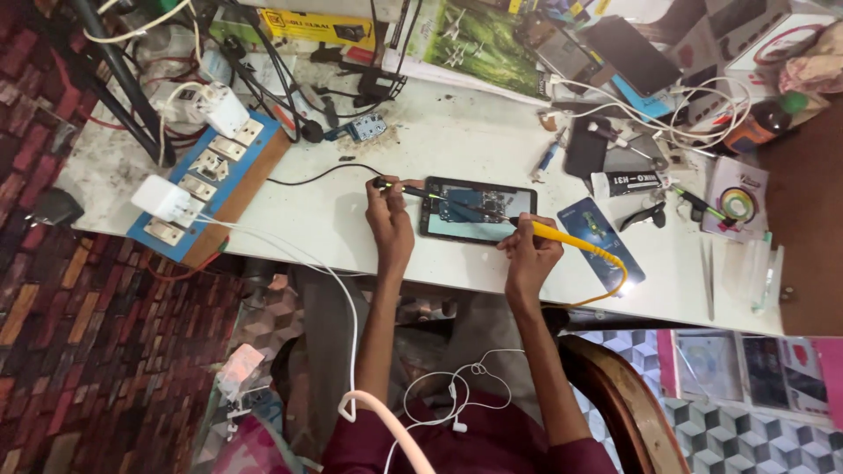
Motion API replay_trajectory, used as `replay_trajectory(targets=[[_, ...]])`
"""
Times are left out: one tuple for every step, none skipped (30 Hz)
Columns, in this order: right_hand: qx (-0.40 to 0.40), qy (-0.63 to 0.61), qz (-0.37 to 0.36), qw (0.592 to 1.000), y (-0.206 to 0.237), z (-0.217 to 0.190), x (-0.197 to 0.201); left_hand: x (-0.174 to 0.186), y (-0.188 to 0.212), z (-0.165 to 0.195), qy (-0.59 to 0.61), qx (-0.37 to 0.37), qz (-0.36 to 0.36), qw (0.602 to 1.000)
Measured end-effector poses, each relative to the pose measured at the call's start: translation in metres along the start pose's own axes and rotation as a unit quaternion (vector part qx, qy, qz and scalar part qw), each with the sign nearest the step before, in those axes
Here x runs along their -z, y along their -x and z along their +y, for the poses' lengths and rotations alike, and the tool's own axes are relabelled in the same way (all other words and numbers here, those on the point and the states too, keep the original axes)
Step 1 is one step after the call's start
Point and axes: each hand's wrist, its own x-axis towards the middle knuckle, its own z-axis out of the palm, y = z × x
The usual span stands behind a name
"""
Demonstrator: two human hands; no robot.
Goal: The person uses a yellow soldering iron and a small metal tool to work on the internal components of a disassembled tablet lying on a cluttered workbench. They repeatedly apply the soldering iron to specific points on the motherboard while manipulating wires and components with the other hand.
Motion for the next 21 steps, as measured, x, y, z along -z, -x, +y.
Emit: replay_trajectory(targets=[[-0.005, -0.002, -0.006, 1.000, 0.001, 0.000, 0.000, 0.001, 0.000, 0.000, -0.002, 0.004, 0.000, 1.000], [-0.009, -0.004, -0.011, 1.000, 0.001, 0.001, -0.001, 0.001, 0.000, -0.001, -0.003, 0.009, 0.000, 1.000], [-0.012, -0.005, -0.016, 1.000, 0.001, 0.001, -0.001, 0.001, 0.000, -0.001, -0.003, 0.013, -0.001, 1.000], [-0.006, -0.002, -0.021, 1.000, 0.002, 0.000, -0.002, 0.001, 0.000, -0.002, -0.003, 0.013, -0.002, 1.000], [-0.001, 0.002, -0.026, 1.000, 0.002, 0.000, -0.003, 0.001, 0.000, -0.002, -0.004, 0.013, -0.003, 1.000], [0.006, 0.006, -0.031, 0.999, 0.002, -0.001, -0.003, 0.001, -0.001, -0.002, -0.003, 0.012, -0.003, 1.000], [0.004, 0.010, -0.029, 1.000, 0.002, -0.001, -0.004, 0.001, -0.002, -0.002, -0.001, 0.013, -0.002, 1.000], [0.000, 0.016, -0.029, 0.999, 0.002, -0.002, -0.004, 0.001, -0.001, -0.002, 0.000, 0.015, 0.000, 1.000], [-0.005, 0.023, -0.028, 0.999, 0.002, -0.003, -0.004, 0.001, -0.001, -0.002, 0.000, 0.019, 0.002, 1.000], [-0.002, 0.026, -0.031, 0.999, 0.003, -0.004, -0.004, 0.001, 0.000, -0.002, -0.003, 0.021, 0.001, 1.000], [0.002, 0.028, -0.035, 0.999, 0.002, -0.005, -0.005, 0.001, 0.000, -0.002, -0.005, 0.020, 0.000, 1.000], [0.006, 0.030, -0.039, 0.999, 0.002, -0.005, -0.006, 0.001, 0.000, -0.002, -0.006, 0.020, -0.001, 1.000], [0.005, 0.040, -0.038, 0.998, 0.002, -0.006, -0.005, 0.000, 0.000, -0.002, -0.005, 0.023, 0.001, 1.000], [0.003, 0.048, -0.038, 0.998, 0.002, -0.007, -0.006, 0.000, 0.000, -0.002, -0.005, 0.026, 0.003, 1.000], [0.000, 0.057, -0.037, 0.998, 0.003, -0.007, -0.006, 0.000, 0.000, -0.003, -0.007, 0.029, 0.004, 1.000], [-0.001, 0.049, -0.038, 0.998, 0.003, -0.008, -0.006, 0.000, 0.000, -0.003, -0.001, 0.031, 0.003, 1.000], [-0.002, 0.042, -0.038, 0.998, 0.003, -0.008, -0.006, 0.000, 0.000, -0.003, 0.004, 0.033, 0.002, 0.999], [-0.001, 0.036, -0.038, 0.999, 0.004, -0.009, -0.006, 0.000, 0.000, -0.003, 0.011, 0.034, 0.001, 0.999], [0.000, 0.037, -0.038, 0.999, 0.003, -0.009, -0.006, 0.000, -0.001, -0.004, 0.007, 0.033, 0.003, 0.999], [-0.001, 0.040, -0.037, 0.998, 0.004, -0.010, -0.006, 0.000, 0.000, -0.003, 0.001, 0.033, 0.005, 0.999], [-0.001, 0.042, -0.038, 0.998, 0.004, -0.010, -0.006, 0.000, -0.001, -0.003, -0.003, 0.032, 0.008, 0.999]])
